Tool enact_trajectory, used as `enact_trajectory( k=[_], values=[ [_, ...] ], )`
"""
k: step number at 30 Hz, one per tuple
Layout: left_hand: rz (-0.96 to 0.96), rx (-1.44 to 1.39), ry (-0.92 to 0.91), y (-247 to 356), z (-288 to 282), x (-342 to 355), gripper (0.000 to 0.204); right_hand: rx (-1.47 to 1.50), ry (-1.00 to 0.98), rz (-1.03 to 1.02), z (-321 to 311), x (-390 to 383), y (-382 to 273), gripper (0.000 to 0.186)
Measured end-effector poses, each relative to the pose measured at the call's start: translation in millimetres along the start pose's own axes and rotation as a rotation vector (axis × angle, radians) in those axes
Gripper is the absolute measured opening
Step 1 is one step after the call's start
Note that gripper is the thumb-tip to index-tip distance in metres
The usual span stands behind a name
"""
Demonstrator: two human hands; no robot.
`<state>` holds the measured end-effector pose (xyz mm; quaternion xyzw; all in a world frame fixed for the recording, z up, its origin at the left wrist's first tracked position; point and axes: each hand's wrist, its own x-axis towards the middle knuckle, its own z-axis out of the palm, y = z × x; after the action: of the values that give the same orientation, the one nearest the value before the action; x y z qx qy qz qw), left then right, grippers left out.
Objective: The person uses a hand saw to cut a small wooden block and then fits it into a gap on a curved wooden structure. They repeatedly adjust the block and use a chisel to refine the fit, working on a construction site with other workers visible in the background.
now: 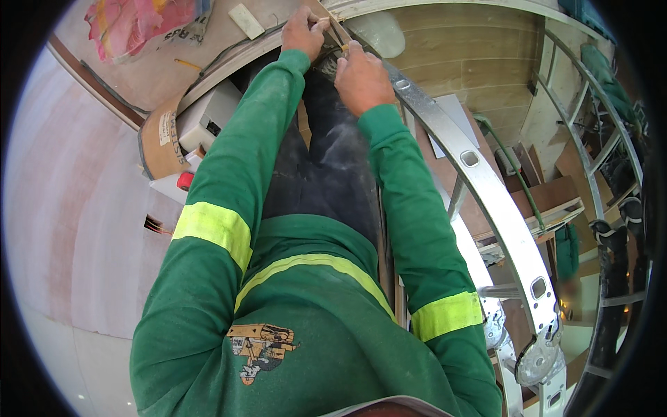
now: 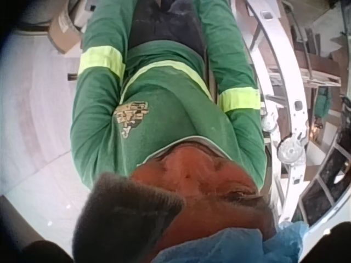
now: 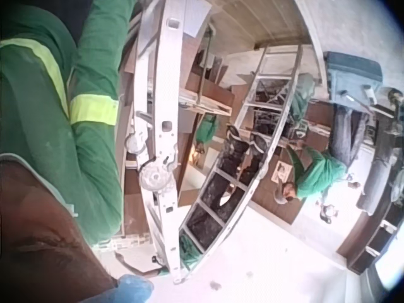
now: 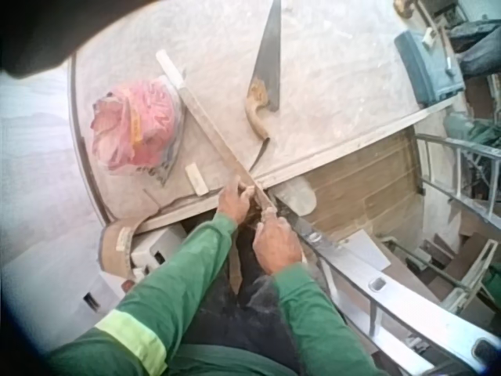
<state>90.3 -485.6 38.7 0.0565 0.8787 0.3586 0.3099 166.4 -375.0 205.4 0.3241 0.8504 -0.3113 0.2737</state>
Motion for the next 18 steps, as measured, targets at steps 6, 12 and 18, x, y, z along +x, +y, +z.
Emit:
enact_trajectory(
  k=[6,12,18],
  values=[
    [0.031,-0.04,-0.025,-5.4,1.8,2.5,0.023,-0.005,-0.096,0.104,-4.4,14.8,-10.9,0.037],
    [0.085,-0.026,0.001,-12.3,1.4,11.1,0.023,-0.076,-0.239,0.222,-30.4,38.0,-43.4,0.035],
    [-0.04,-0.129,-0.073,-0.3,-8.6,9.7,0.024,-0.089,-0.212,0.301,-22.7,52.7,-50.4,0.031]
  ],
)
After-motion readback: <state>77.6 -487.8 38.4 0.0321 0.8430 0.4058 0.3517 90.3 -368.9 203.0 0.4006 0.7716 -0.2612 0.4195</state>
